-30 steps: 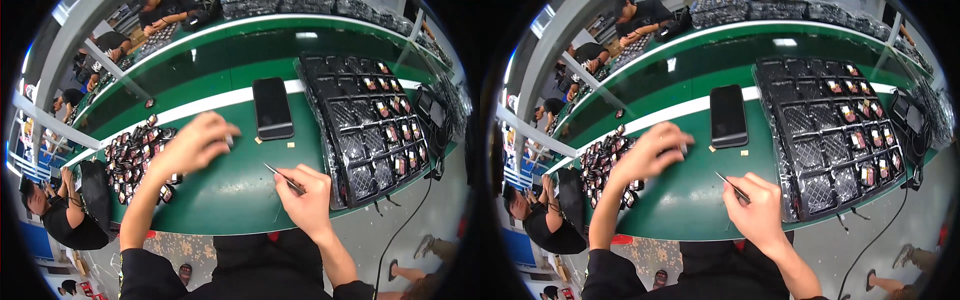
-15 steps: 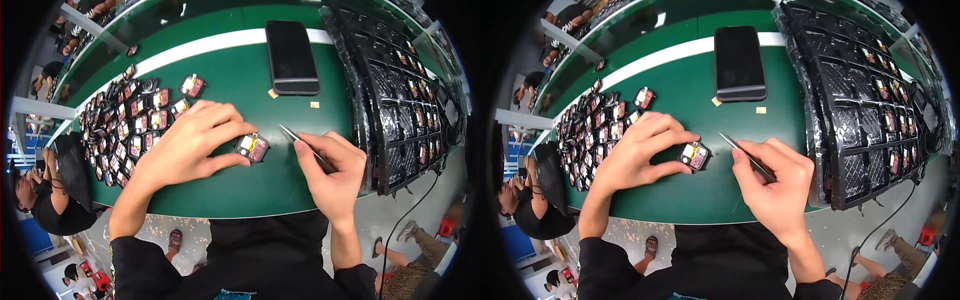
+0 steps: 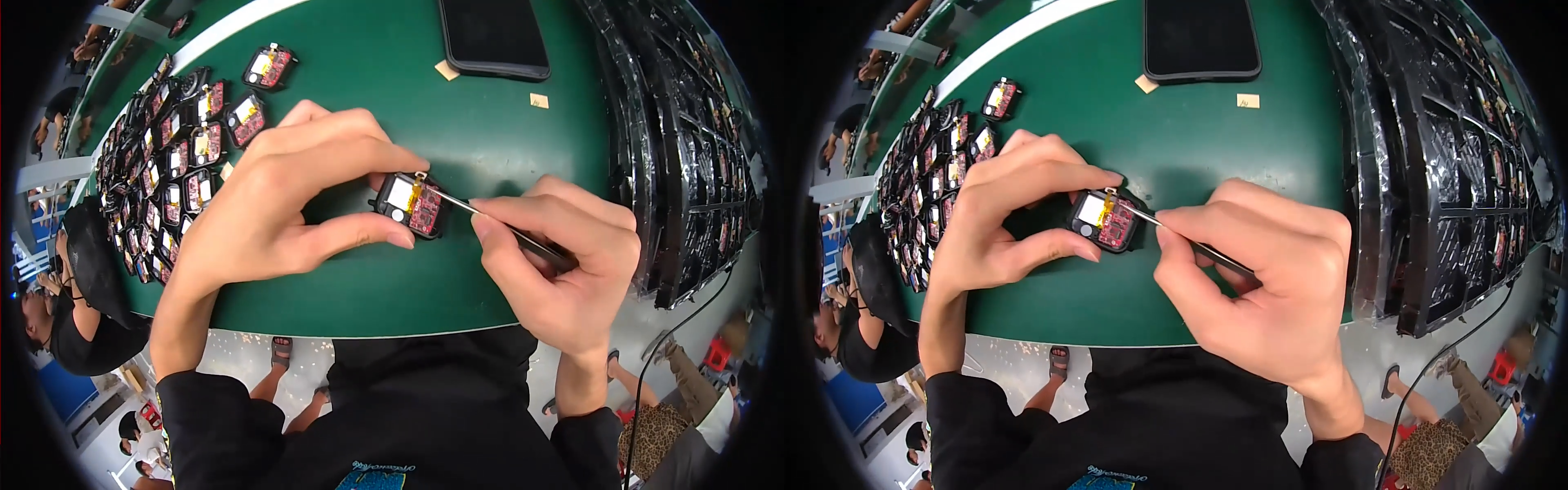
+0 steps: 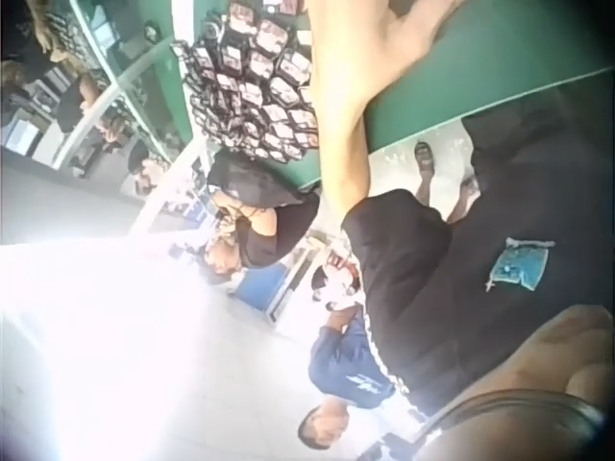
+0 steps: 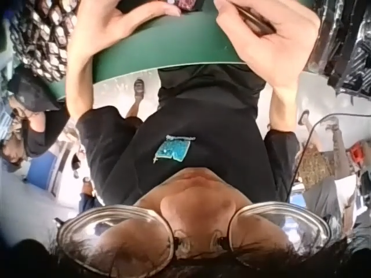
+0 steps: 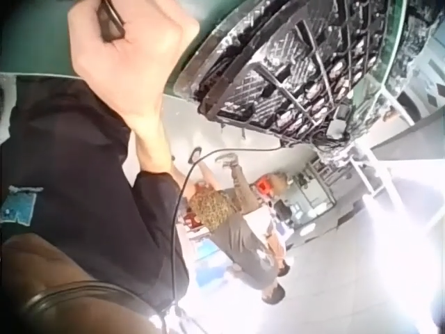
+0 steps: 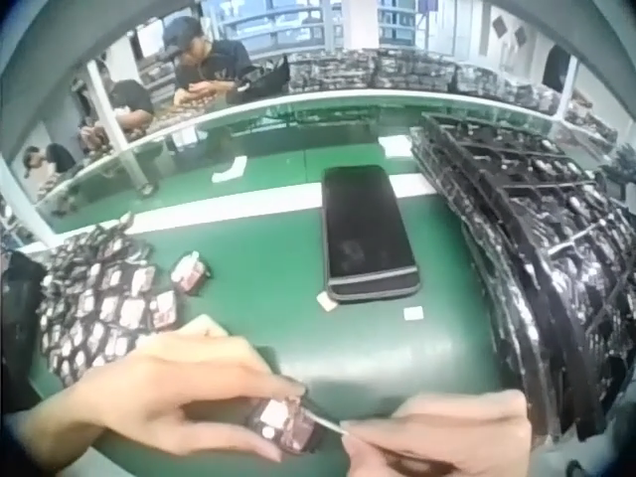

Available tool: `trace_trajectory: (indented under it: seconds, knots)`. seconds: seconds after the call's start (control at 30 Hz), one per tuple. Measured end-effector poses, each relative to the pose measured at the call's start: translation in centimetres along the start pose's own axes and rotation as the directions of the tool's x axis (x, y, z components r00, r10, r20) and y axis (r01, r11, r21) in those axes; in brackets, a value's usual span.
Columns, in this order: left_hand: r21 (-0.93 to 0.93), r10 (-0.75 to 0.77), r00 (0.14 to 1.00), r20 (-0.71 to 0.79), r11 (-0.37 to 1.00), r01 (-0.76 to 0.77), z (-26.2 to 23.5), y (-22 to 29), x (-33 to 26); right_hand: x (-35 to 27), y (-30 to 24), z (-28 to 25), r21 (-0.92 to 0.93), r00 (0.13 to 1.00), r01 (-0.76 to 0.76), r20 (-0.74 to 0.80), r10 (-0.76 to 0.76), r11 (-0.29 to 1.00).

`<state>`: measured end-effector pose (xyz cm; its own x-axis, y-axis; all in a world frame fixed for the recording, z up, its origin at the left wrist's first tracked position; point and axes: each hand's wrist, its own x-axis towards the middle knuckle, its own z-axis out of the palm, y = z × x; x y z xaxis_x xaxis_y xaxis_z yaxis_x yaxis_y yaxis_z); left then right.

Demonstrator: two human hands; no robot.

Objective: Assembling small electronic components (likely smartwatch or similar) at a factory workstation.

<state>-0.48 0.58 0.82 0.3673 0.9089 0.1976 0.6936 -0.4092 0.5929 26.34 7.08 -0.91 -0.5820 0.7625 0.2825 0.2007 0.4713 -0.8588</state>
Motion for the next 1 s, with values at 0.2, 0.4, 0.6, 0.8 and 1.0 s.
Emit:
trace_trajectory:
  seconds: [0.2,0.4,0.6,0.8,1.0]
  knots:
    - [0.001,-0.011,1.0,0.026,1.0,0.011,-0.1,-0.1,0.1,0.1,0.3,0.5,-0.025,0.999,0.044,-0.011,-0.044,0.999]
    - [0.0,-0.008,1.0,0.011,1.0,0.008,0.1,-0.2,0.1,0.2,0.4,0.5,-0.052,0.998,0.058,-0.014,-0.059,0.997]
    - [-0.035,-0.109,0.993,-0.034,0.994,0.108,0.1,0.1,0.0,-0.2,0.4,0.6,-0.129,0.989,0.123,-0.062,-0.131,0.984]
    - [0.006,-0.114,0.993,0.009,0.994,0.114,-0.1,0.1,0.2,-0.2,0.8,1.0,-0.189,0.975,0.194,-0.069,-0.21,0.963]
    - [-0.01,-0.095,0.995,0.032,0.995,0.095,-0.3,-0.4,0.2,-0.1,0.5,0.9,-0.187,0.976,0.196,-0.06,-0.21,0.963]
